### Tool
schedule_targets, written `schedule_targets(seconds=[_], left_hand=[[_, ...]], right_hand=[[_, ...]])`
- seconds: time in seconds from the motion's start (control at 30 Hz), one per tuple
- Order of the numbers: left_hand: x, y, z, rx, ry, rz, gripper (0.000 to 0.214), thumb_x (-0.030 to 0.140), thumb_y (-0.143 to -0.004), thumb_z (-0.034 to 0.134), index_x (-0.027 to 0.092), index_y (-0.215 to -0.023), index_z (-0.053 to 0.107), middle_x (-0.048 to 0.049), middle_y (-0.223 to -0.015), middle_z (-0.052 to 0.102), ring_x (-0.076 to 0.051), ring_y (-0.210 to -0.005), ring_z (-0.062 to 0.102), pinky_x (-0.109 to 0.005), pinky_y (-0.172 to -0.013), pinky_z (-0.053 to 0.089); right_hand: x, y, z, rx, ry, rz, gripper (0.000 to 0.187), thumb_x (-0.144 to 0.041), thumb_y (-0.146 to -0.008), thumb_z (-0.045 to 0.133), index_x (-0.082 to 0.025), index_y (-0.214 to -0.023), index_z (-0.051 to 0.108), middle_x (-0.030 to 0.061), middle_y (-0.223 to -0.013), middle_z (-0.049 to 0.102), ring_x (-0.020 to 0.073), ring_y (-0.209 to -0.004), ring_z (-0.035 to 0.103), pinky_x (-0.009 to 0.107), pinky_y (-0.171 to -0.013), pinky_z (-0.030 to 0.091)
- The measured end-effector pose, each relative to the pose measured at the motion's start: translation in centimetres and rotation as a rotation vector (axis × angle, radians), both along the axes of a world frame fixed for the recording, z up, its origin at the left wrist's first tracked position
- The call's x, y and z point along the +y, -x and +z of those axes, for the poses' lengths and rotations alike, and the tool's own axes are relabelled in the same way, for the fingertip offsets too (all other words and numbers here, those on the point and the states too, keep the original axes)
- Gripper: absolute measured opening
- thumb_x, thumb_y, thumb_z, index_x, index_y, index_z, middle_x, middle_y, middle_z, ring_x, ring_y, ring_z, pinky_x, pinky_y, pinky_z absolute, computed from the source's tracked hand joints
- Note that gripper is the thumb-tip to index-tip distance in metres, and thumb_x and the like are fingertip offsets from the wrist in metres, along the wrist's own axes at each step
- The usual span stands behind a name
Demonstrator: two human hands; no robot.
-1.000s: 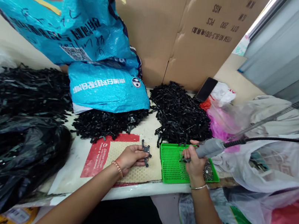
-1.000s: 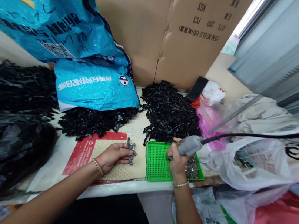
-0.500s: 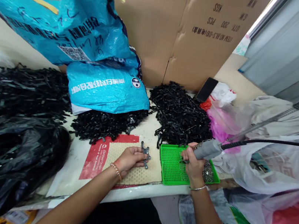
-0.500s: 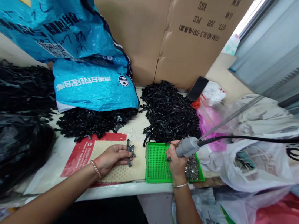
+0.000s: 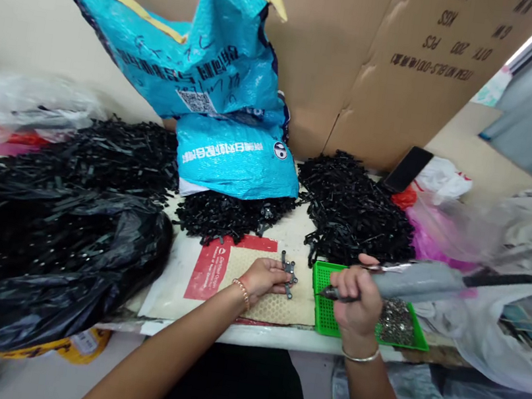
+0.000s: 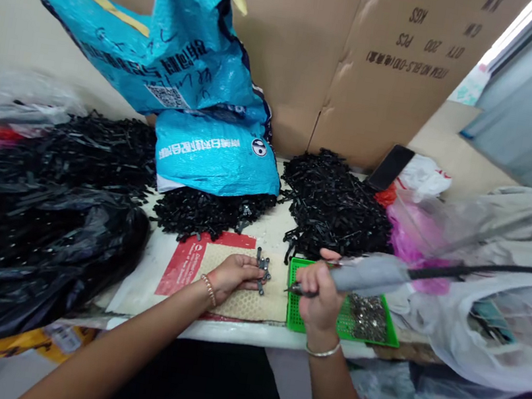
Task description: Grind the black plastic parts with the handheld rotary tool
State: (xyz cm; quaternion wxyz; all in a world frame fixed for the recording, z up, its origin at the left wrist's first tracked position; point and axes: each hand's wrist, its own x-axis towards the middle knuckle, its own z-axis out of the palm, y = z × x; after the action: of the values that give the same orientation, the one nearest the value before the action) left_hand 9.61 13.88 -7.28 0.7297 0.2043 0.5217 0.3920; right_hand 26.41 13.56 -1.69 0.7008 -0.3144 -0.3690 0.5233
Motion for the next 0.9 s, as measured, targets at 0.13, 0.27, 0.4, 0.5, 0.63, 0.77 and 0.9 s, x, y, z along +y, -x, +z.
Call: schedule_targets(seconds=[0.13,0.27,0.4,0.5,0.63,0.77,0.9], left_hand=[[0.0,-0.1,0.0,0.009,-0.017,-0.008,0.013,0.004,-0.068,0.074,0.006,-0.077,0.065,-0.0106,-0.075,0.069,-0.015,-0.063,0.066,-0.023,-0.057,0.055],[-0.1,-0.1,0.0,-0.01,-0.032,-0.009,0.017,0.007,-0.066,0.077,0.006,-0.079,0.066,-0.0104,-0.075,0.069,-0.015,-0.062,0.065,-0.024,-0.056,0.055],[0.0,-0.1,0.1,-0.015,-0.028,-0.015,0.016,0.006,-0.068,0.075,0.005,-0.081,0.066,-0.0099,-0.074,0.069,-0.014,-0.06,0.064,-0.024,-0.056,0.056],[0.0,-0.1,0.2,-0.015,-0.011,-0.012,0.013,0.004,-0.069,0.072,0.006,-0.08,0.065,-0.0083,-0.071,0.068,-0.013,-0.058,0.064,-0.024,-0.056,0.056],[0.0,-0.1,0.4,-0.01,-0.005,-0.017,0.015,0.003,-0.07,0.072,0.006,-0.082,0.065,-0.0088,-0.073,0.069,-0.014,-0.06,0.065,-0.023,-0.056,0.056],[0.0,-0.1,0.1,-0.012,-0.014,-0.02,0.019,0.007,-0.067,0.076,0.006,-0.082,0.065,-0.0101,-0.074,0.07,-0.015,-0.061,0.066,-0.024,-0.056,0.056],[0.0,0.0,0.0,-0.019,-0.013,-0.021,0.022,0.009,-0.064,0.079,0.006,-0.081,0.066,-0.0103,-0.074,0.07,-0.016,-0.063,0.066,-0.025,-0.057,0.056]], right_hand=[[0.4,3.6,-0.9,-0.027,0.015,0.072,0.022,-0.032,-0.078,0.066,-0.023,-0.095,0.055,-0.0115,-0.047,0.033,0.007,-0.039,0.031,0.022,-0.048,0.035],[1.3,4.8,-1.5,-0.037,0.024,0.068,0.021,-0.033,-0.078,0.066,-0.024,-0.094,0.055,-0.0115,-0.047,0.032,0.0067,-0.039,0.03,0.022,-0.047,0.035],[1.4,5.0,-1.7,-0.062,0.02,0.052,0.021,-0.032,-0.078,0.066,-0.023,-0.094,0.055,-0.0116,-0.047,0.033,0.0065,-0.039,0.031,0.022,-0.047,0.034],[1.4,5.0,-1.8,-0.059,0.013,0.055,0.021,-0.032,-0.078,0.066,-0.023,-0.094,0.055,-0.0115,-0.046,0.034,0.0063,-0.039,0.032,0.021,-0.048,0.035],[1.6,5.0,-2.0,-0.066,0.023,0.054,0.022,-0.032,-0.078,0.067,-0.023,-0.094,0.055,-0.0117,-0.047,0.034,0.0063,-0.039,0.031,0.021,-0.047,0.035],[1.7,4.9,-2.1,-0.079,0.023,0.051,0.022,-0.033,-0.078,0.067,-0.023,-0.094,0.055,-0.0118,-0.047,0.034,0.0064,-0.039,0.031,0.022,-0.048,0.034],[1.7,4.8,-2.3,-0.098,0.031,0.044,0.022,-0.033,-0.079,0.066,-0.023,-0.094,0.053,-0.0118,-0.047,0.034,0.0067,-0.039,0.031,0.022,-0.047,0.034]])
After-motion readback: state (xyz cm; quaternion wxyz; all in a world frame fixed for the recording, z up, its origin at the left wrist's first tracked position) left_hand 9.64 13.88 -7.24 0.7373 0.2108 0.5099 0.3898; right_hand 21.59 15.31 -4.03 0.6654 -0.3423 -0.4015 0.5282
